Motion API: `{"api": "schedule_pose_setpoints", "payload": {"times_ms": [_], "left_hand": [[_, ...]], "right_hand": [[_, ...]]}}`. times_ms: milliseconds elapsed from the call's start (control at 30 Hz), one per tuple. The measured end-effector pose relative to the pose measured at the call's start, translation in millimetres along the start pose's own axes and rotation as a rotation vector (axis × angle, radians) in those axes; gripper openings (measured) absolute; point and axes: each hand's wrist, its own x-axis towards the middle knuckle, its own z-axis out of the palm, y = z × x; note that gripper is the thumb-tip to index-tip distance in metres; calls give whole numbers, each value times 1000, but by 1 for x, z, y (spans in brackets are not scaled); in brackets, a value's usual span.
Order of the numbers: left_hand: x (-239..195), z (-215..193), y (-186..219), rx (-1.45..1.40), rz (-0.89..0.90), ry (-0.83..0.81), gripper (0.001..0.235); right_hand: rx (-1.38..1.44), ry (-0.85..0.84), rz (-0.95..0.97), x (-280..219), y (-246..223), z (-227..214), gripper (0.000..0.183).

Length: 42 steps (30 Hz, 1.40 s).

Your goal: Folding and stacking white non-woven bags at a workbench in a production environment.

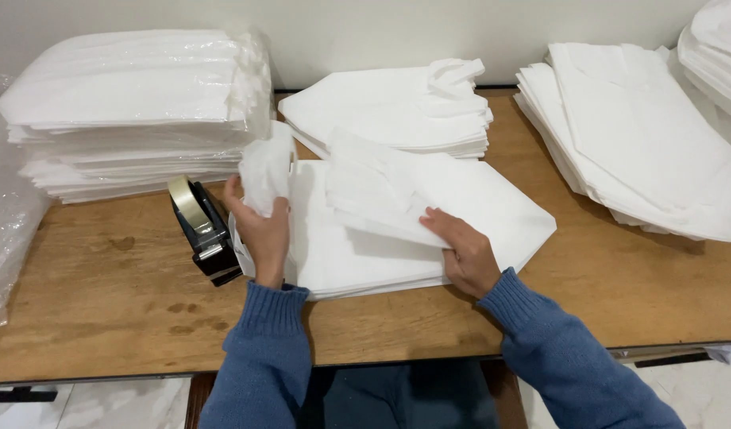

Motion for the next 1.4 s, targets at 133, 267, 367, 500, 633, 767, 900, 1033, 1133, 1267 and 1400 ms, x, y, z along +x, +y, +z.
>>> {"api": "schedule_pose_setpoints", "payload": {"times_ms": [133,267,367,500,633,767,900,1033,1133,1267,1400], "left_hand": [[4,-5,-5,-85,-42,46,65],[-5,-3,5,106,70,-149,77],[-25,5,26,345,265,-223,85],[-59,40,13,486,914,-125,54],[-95,77,8,544,895,-645,28],[-103,90,39,741,734,-988,39],[-116,108,50,825,771,-1143,42],[-126,103,86,776,758,-1259,31],[-132,120,86,689,746,-1269,29],[-144,152,61,622,703,-1182,27],[-151,168,36,620,714,-1065,26]], "right_hand": [[-199,-221,-211,-17,11,18,54],[-125,-473,-243,-7,1,14,41],[-64,-520,-217,0,-2,14,43],[-125,-466,-226,-1,6,16,45],[-173,-198,-363,-11,38,25,27],[-326,-101,-317,-10,61,-8,17],[-561,185,-265,1,122,-69,18],[-700,287,134,5,165,-120,33],[-649,-48,825,3,173,-134,72],[-1165,231,676,-16,185,-131,53],[-1099,204,694,-11,161,-128,68]]}}
